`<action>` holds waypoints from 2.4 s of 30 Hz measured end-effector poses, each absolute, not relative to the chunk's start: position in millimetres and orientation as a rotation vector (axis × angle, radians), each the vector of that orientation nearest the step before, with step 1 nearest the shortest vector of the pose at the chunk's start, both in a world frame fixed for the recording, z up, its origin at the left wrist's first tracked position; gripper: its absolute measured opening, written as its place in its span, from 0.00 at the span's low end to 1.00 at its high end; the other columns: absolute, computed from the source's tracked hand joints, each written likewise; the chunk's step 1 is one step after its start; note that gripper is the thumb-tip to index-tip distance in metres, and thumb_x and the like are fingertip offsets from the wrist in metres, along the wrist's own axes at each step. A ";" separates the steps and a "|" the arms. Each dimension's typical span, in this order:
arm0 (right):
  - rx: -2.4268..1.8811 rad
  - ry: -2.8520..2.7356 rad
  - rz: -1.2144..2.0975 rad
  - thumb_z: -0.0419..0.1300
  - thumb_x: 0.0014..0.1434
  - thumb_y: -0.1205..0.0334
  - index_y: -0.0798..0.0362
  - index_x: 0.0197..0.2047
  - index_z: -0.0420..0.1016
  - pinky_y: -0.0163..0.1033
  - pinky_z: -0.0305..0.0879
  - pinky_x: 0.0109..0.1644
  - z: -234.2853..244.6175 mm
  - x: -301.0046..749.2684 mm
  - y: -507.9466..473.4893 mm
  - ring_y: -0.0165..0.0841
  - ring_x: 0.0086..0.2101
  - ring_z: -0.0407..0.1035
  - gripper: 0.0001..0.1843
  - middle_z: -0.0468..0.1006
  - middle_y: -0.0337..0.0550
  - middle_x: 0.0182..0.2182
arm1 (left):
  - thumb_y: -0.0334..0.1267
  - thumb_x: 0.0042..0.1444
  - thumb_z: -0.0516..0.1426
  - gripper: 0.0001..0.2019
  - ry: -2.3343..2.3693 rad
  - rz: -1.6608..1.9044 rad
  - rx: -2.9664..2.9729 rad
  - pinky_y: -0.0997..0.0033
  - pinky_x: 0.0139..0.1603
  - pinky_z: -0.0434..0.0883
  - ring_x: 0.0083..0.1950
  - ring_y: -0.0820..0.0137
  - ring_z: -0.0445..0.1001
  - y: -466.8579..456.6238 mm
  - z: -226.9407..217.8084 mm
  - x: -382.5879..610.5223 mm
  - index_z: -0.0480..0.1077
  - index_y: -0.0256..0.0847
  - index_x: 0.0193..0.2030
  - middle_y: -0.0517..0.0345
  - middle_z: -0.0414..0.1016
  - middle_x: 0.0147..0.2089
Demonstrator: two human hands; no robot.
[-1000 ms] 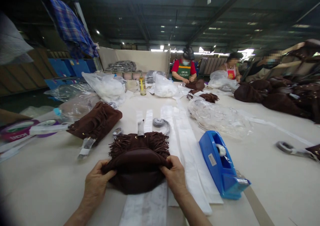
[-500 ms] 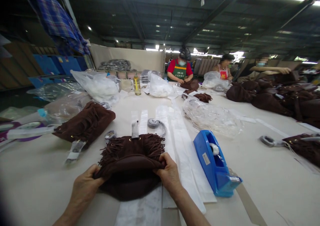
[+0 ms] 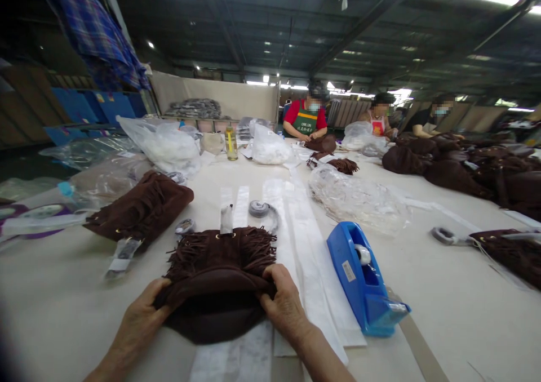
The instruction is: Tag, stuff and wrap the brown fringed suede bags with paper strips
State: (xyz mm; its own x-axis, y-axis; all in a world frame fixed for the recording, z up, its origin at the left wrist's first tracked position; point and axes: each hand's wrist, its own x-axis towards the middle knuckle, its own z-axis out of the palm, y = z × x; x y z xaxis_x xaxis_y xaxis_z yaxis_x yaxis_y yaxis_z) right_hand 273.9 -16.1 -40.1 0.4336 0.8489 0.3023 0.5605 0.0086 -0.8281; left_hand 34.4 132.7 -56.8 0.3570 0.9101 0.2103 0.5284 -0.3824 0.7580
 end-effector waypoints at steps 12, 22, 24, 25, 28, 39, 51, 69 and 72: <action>-1.727 -1.108 0.550 0.53 0.38 0.69 0.52 0.22 0.59 0.31 0.49 0.26 -41.1 278.7 -12.8 0.27 0.23 0.54 0.05 0.59 0.31 0.19 | 0.49 0.34 0.58 0.16 1.304 0.786 1.858 0.76 0.29 0.64 0.27 0.70 0.67 134.0 -53.2 31.7 0.67 0.43 0.29 0.66 0.70 0.24; -1.707 -1.009 0.522 0.60 0.36 0.64 0.50 0.19 0.46 0.30 0.44 0.24 -38.8 275.0 -2.1 0.25 0.23 0.46 0.20 0.52 0.29 0.18 | 0.44 0.35 0.57 0.13 1.265 0.743 1.868 0.79 0.25 0.54 0.25 0.75 0.55 132.9 -40.1 26.3 0.57 0.40 0.20 0.69 0.55 0.20; -1.780 -1.005 0.460 0.60 0.37 0.64 0.50 0.19 0.45 0.30 0.43 0.24 -44.8 271.2 -4.1 0.25 0.23 0.45 0.21 0.51 0.29 0.18 | 0.44 0.34 0.57 0.13 1.321 0.705 1.926 0.79 0.25 0.54 0.25 0.75 0.54 131.3 -40.2 28.0 0.56 0.40 0.19 0.68 0.54 0.20; -1.817 -1.007 0.429 0.59 0.38 0.63 0.50 0.19 0.45 0.30 0.42 0.24 -48.2 269.2 -5.1 0.25 0.22 0.45 0.20 0.50 0.29 0.18 | 0.44 0.34 0.56 0.13 1.340 0.685 1.946 0.79 0.25 0.54 0.24 0.75 0.55 131.1 -41.4 29.2 0.56 0.41 0.19 0.68 0.53 0.19; -1.877 -1.025 0.380 0.57 0.40 0.63 0.51 0.18 0.46 0.31 0.42 0.24 -54.0 264.7 -8.2 0.26 0.22 0.45 0.18 0.50 0.30 0.17 | 0.46 0.35 0.54 0.12 1.340 0.637 2.006 0.79 0.25 0.56 0.25 0.74 0.57 131.7 -45.6 30.6 0.55 0.41 0.19 0.67 0.55 0.20; -1.995 -1.226 0.358 0.61 0.41 0.59 0.51 0.20 0.55 0.31 0.48 0.26 -41.5 265.6 -13.9 0.28 0.23 0.55 0.15 0.62 0.31 0.19 | 0.41 0.45 0.61 0.31 0.750 0.989 2.907 0.58 0.52 0.60 0.53 0.57 0.64 99.3 27.7 54.6 0.58 0.36 0.56 0.46 0.66 0.52; -2.027 -1.221 0.326 0.57 0.43 0.60 0.51 0.20 0.49 0.32 0.44 0.24 -47.9 263.2 -15.4 0.27 0.21 0.49 0.16 0.55 0.30 0.17 | 0.29 0.50 0.55 0.03 0.467 0.707 2.915 0.69 0.33 0.61 0.32 0.68 0.63 96.0 15.4 89.9 0.64 0.37 0.28 0.57 0.66 0.29; -1.562 -1.793 -0.382 0.45 0.50 0.75 0.55 0.46 0.66 0.47 0.59 0.46 -30.0 201.0 -50.0 0.40 0.42 0.65 0.20 0.73 0.50 0.39 | 0.26 0.59 0.43 0.13 0.077 1.285 3.192 0.65 0.39 0.64 0.37 0.66 0.67 67.3 -50.9 70.6 0.68 0.33 0.33 0.51 0.69 0.33; -1.564 -1.838 -0.422 0.45 0.54 0.74 0.55 0.43 0.68 0.47 0.60 0.45 -37.8 197.1 -40.1 0.40 0.40 0.67 0.16 0.76 0.49 0.37 | 0.25 0.59 0.41 0.15 0.073 1.278 3.200 0.66 0.39 0.65 0.37 0.66 0.67 66.5 -51.2 64.8 0.68 0.33 0.34 0.52 0.70 0.33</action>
